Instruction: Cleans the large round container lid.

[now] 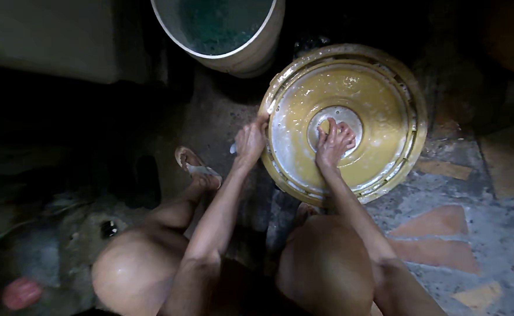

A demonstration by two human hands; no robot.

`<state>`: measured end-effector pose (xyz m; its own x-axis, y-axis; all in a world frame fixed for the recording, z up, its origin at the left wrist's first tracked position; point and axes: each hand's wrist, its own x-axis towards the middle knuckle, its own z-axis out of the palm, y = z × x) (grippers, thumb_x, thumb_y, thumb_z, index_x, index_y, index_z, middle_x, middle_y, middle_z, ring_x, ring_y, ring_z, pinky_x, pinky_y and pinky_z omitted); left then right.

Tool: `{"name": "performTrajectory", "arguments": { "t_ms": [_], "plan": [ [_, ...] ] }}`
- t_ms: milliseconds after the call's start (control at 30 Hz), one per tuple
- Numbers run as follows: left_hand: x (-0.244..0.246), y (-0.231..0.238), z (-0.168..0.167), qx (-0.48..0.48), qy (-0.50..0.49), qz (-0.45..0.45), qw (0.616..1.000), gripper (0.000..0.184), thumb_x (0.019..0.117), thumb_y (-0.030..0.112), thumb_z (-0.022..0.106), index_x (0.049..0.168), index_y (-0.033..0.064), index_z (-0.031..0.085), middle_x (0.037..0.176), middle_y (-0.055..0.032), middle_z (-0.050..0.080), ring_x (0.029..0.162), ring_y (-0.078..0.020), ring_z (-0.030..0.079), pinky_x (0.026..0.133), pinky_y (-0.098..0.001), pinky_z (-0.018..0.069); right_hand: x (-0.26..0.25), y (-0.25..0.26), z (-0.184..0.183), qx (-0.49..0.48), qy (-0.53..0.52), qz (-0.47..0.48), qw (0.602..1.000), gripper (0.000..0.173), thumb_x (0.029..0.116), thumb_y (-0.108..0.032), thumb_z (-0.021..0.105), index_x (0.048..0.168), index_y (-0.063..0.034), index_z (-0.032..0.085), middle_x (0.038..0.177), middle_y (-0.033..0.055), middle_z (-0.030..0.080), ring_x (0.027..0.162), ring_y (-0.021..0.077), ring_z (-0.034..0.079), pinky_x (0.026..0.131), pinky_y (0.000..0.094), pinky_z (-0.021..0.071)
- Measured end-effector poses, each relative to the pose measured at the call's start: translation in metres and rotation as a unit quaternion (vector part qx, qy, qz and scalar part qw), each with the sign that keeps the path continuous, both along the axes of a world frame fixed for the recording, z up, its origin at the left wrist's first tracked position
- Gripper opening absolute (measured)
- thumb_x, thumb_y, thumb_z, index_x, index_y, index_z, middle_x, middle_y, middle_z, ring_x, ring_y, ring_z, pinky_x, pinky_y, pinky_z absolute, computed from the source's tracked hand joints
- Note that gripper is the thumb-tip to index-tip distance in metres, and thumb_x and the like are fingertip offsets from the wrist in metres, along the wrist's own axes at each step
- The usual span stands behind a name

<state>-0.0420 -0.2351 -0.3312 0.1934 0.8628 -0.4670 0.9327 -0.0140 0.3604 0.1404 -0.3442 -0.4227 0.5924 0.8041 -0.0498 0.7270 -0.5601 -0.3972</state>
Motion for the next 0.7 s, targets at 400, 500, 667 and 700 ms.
{"name": "performTrajectory", "arguments": {
  "t_ms": [400,500,667,700],
  "plan": [
    [0.005,0.004,0.007,-0.020,0.032,0.007,0.999,0.034,0.1097,0.026,0.048,0.140,0.0191,0.063,0.110,-0.0233,0.072,0.100,-0.0468,0.069,0.081,-0.0635,0.0530,0.000,-0.001,0.004,-0.024,0.016,0.000,1.000,0.045,0.1078,-0.043,0.048,0.143,-0.0148,0.055,0.135,0.0265,0.053,0.131,0.0498,0.045,0.105,0.0676,0.0326],
    [0.022,0.024,0.001,-0.044,0.062,0.008,0.997,0.036,0.1092,0.025,0.046,0.141,0.0241,0.063,0.116,-0.0204,0.072,0.107,-0.0438,0.069,0.088,-0.0621,0.0519,0.000,-0.002,0.002,-0.007,0.016,-0.002,1.000,0.045,0.1073,-0.040,0.050,0.143,-0.0140,0.057,0.134,0.0277,0.054,0.131,0.0512,0.045,0.107,0.0690,0.0300],
    [0.037,0.045,-0.008,-0.028,0.038,-0.018,0.999,0.035,0.1094,0.028,0.046,0.141,0.0269,0.062,0.118,-0.0185,0.072,0.108,-0.0425,0.069,0.088,-0.0611,0.0528,0.001,0.000,0.005,-0.020,0.005,-0.007,1.000,0.045,0.1068,-0.041,0.051,0.141,-0.0124,0.058,0.131,0.0280,0.056,0.125,0.0510,0.050,0.099,0.0662,0.0368],
    [0.029,0.041,-0.002,-0.031,0.040,-0.018,0.999,0.036,0.1097,0.029,0.046,0.142,0.0277,0.061,0.118,-0.0193,0.072,0.107,-0.0434,0.069,0.087,-0.0621,0.0528,0.006,0.003,0.004,-0.014,0.002,0.005,1.000,0.045,0.1060,-0.041,0.053,0.139,-0.0114,0.059,0.129,0.0285,0.057,0.122,0.0518,0.051,0.096,0.0662,0.0390]
  ]
}}
